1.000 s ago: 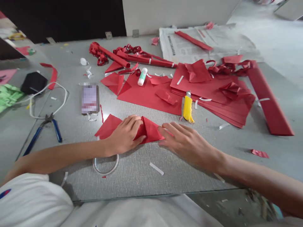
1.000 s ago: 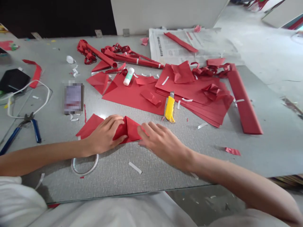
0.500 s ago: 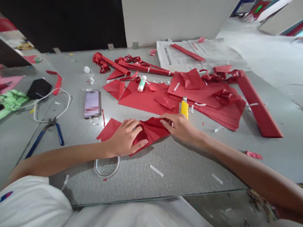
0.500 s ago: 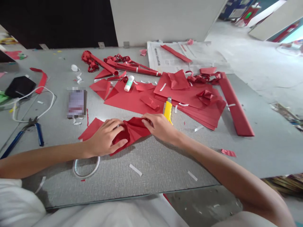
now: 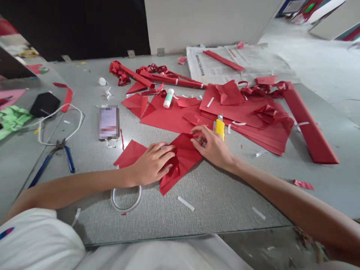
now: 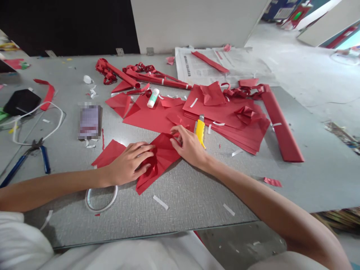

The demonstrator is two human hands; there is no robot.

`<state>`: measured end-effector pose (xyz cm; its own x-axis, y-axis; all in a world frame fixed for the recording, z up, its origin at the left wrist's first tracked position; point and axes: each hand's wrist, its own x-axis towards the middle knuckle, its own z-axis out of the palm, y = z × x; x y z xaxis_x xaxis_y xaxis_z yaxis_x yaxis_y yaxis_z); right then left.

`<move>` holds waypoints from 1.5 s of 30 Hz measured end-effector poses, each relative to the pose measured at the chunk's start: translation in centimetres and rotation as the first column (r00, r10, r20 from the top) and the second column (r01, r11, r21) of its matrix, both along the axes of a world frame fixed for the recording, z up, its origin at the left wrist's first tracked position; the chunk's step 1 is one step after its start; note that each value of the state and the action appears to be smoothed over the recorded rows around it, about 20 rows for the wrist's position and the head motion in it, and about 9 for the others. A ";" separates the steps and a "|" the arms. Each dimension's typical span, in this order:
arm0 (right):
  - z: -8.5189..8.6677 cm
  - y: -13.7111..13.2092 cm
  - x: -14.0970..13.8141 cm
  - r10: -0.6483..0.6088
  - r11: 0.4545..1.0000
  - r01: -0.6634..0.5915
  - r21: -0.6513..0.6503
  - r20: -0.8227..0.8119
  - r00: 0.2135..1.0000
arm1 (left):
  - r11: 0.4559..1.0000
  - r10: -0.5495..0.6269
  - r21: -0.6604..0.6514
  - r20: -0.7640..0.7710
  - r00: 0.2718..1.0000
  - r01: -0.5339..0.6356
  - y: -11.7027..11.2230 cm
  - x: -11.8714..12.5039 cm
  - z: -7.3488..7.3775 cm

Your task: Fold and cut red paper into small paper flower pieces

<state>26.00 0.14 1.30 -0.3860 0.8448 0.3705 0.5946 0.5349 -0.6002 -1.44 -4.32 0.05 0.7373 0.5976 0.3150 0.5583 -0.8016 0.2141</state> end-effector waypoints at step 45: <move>0.4 -2.2 0.6 0.136 0.973 -0.185 0.141 0.301 0.944 | 0.994 -0.052 -0.096 -0.041 0.998 0.048 -1.4 0.2 1.0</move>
